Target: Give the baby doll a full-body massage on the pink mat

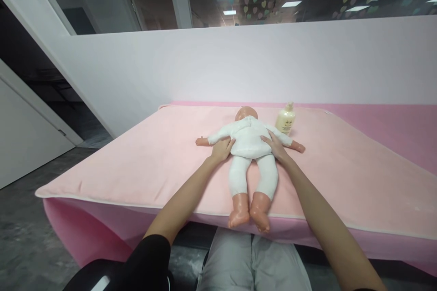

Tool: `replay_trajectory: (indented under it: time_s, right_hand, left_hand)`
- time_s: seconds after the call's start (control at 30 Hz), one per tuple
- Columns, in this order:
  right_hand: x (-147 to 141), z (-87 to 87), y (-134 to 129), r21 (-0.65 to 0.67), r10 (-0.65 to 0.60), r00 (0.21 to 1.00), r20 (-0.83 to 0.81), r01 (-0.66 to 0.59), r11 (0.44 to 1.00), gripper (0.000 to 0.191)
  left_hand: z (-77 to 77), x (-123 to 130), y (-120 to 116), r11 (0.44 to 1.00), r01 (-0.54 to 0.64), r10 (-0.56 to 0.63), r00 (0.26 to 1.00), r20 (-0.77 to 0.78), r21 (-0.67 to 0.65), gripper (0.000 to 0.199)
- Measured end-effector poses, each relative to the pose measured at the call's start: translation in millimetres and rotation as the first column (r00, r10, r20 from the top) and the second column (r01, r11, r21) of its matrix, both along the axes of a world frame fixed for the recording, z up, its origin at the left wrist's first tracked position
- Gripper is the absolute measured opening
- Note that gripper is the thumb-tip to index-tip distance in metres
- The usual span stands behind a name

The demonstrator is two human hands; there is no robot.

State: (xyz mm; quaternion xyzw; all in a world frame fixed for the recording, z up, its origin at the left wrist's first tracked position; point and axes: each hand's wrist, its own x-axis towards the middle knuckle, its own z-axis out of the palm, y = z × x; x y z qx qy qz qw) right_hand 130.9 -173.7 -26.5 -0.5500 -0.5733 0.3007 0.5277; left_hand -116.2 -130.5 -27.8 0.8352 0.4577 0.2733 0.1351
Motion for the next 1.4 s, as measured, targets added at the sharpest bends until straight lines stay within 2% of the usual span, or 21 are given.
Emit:
replay_trajectory:
  time_s: [0.1,0.17,0.27,0.33,0.43,0.5,0.6,0.63,0.7,0.83,0.9,0.97,1.03,1.1,1.2,1.4]
  right_hand:
    - [0.6,0.2,-1.4,-0.002,-0.051,0.995,0.085,0.052,0.999,0.071]
    - [1.0,1.8,-4.1,0.000,-0.120,0.972,0.202,0.123,0.992,0.071]
    - [0.8,6.7,-11.5,0.044,-0.255,0.854,0.453,0.265,0.963,0.066]
    - [-0.5,10.9,-17.3,0.148,-0.343,0.748,0.568,0.317,0.937,0.058]
    - [-4.2,16.4,-23.4,0.356,-0.422,0.681,0.598,0.246,0.902,0.049]
    - [-7.4,18.9,-25.2,0.427,-0.419,0.690,0.590,0.173,0.887,0.047]
    - [-12.6,21.9,-26.1,0.409,-0.350,0.749,0.562,0.117,0.905,0.047]
    - [-14.4,22.8,-26.4,0.391,-0.320,0.773,0.547,0.102,0.915,0.046]
    - [-18.5,25.1,-27.5,0.369,-0.271,0.806,0.526,0.071,0.927,0.043]
    - [-27.3,33.5,-31.7,0.302,-0.165,0.824,0.542,-0.008,0.953,0.037]
    - [-27.9,39.9,-34.1,0.195,-0.049,0.855,0.516,-0.062,0.979,0.037]
    - [-22.9,46.6,-36.0,0.050,0.123,0.884,0.451,-0.162,0.985,0.044]
    - [-12.9,51.8,-37.1,-0.094,0.293,0.878,0.379,-0.279,0.956,0.059]
    - [-1.9,54.1,-37.2,-0.202,0.398,0.855,0.334,-0.347,0.916,0.073]
    - [7.0,52.8,-36.2,-0.255,0.430,0.847,0.314,-0.361,0.897,0.076]
    - [-1.4,45.2,-33.5,-0.166,0.317,0.924,0.212,-0.285,0.944,0.046]
  left_hand:
    - [-1.9,0.8,0.8,1.000,-0.006,0.006,1.000,0.017,-0.024,0.047]
    - [-3.0,1.6,1.3,0.998,-0.049,0.054,0.994,0.094,-0.046,0.042]
    - [-2.1,3.3,0.3,0.990,-0.134,0.143,0.942,0.302,-0.051,0.031]
    - [0.7,4.9,-2.6,0.986,-0.165,0.147,0.889,0.434,0.003,0.027]
    - [6.9,7.7,-10.7,0.977,-0.161,0.063,0.841,0.537,0.137,0.027]
    - [11.0,9.5,-17.5,0.969,-0.044,-0.086,0.862,0.500,0.243,0.032]
    - [16.0,10.2,-24.9,0.898,0.241,-0.345,0.905,0.249,0.367,0.046]
    - [17.1,9.6,-25.7,0.870,0.306,-0.390,0.906,0.162,0.386,0.051]
    - [18.6,7.2,-24.6,0.839,0.362,-0.413,0.910,0.041,0.406,0.059]
    - [18.0,1.7,-18.0,0.843,0.360,-0.367,0.928,-0.062,0.401,0.065]
    - [16.2,0.7,-15.9,0.861,0.323,-0.330,0.942,-0.051,0.393,0.061]
    - [14.1,1.2,-14.9,0.875,0.291,-0.310,0.951,-0.014,0.387,0.055]
    - [12.0,2.7,-14.6,0.890,0.263,-0.297,0.954,0.035,0.372,0.050]
    - [10.5,4.5,-14.7,0.909,0.234,-0.280,0.956,0.087,0.346,0.046]
    - [9.9,6.9,-15.3,0.927,0.213,-0.264,0.955,0.132,0.310,0.042]
    - [12.9,8.5,-17.0,0.933,0.220,-0.268,0.953,0.143,0.285,0.038]
